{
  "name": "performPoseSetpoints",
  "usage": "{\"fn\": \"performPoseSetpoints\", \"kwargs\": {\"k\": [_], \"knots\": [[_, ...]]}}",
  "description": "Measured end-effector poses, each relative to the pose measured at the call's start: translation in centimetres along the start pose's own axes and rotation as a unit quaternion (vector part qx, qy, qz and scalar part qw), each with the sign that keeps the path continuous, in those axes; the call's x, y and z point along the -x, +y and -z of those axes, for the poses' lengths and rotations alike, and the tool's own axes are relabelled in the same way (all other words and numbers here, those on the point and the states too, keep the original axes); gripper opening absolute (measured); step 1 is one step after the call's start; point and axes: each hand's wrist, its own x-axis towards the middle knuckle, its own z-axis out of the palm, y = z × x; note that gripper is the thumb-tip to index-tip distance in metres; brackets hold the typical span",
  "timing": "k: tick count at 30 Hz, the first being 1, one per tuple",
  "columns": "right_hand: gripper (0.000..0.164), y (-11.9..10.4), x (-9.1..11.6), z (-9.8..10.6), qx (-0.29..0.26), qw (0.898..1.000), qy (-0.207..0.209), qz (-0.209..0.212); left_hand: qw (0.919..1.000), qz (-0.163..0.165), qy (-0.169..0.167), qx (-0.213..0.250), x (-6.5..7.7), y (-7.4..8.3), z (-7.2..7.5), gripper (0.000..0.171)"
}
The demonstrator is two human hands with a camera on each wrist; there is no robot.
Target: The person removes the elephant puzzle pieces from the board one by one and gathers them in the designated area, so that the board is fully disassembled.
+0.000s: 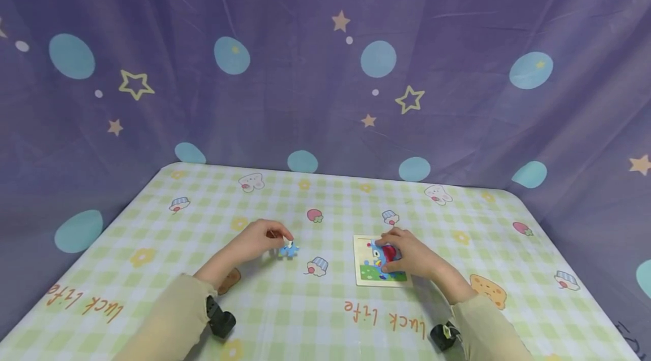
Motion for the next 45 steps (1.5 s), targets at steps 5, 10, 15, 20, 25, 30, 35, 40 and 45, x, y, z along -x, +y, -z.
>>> {"fn": "performPoseSetpoints", "kwargs": {"k": [5, 10, 15, 20, 25, 30, 35, 40, 45], "knots": [[0.054, 0.2, 0.0, -0.1, 0.002, 1.000, 0.000, -0.002, 1.0000, 0.007, 0.003, 0.005, 0.5, -0.6, 0.6, 0.014], [0.054, 0.2, 0.1, -0.3, -0.001, 1.000, 0.004, -0.001, 0.9998, 0.018, -0.004, 0.010, 1.3, -1.2, 1.3, 0.015], [0.054, 0.2, 0.2, -0.3, 0.004, 1.000, 0.017, 0.012, 0.9997, 0.011, -0.021, 0.012, 1.8, -1.4, 1.8, 0.016], [0.054, 0.2, 0.2, -0.4, 0.003, 1.000, 0.016, 0.011, 0.9995, 0.004, -0.029, 0.009, 1.9, -1.3, 1.9, 0.016], [0.054, 0.2, 0.1, -0.4, 0.002, 1.000, 0.007, 0.002, 0.9990, 0.018, -0.038, 0.014, 2.0, -1.4, 2.0, 0.016], [0.054, 0.2, 0.1, -0.3, 0.004, 1.000, 0.007, 0.001, 0.9988, 0.024, -0.041, 0.014, 1.9, -1.7, 1.9, 0.015], [0.053, 0.2, 0.0, -0.3, 0.002, 1.000, 0.004, 0.003, 0.9992, 0.035, -0.020, -0.002, 1.9, -1.8, 1.5, 0.015], [0.054, 0.3, 0.0, -0.3, 0.002, 1.000, 0.003, 0.002, 0.9986, 0.051, 0.000, -0.017, 1.9, -1.7, 1.1, 0.016], [0.054, 0.2, 0.1, -0.1, 0.001, 1.000, 0.000, 0.004, 0.9985, 0.049, 0.006, -0.025, 1.8, -1.8, 0.9, 0.016]]}}
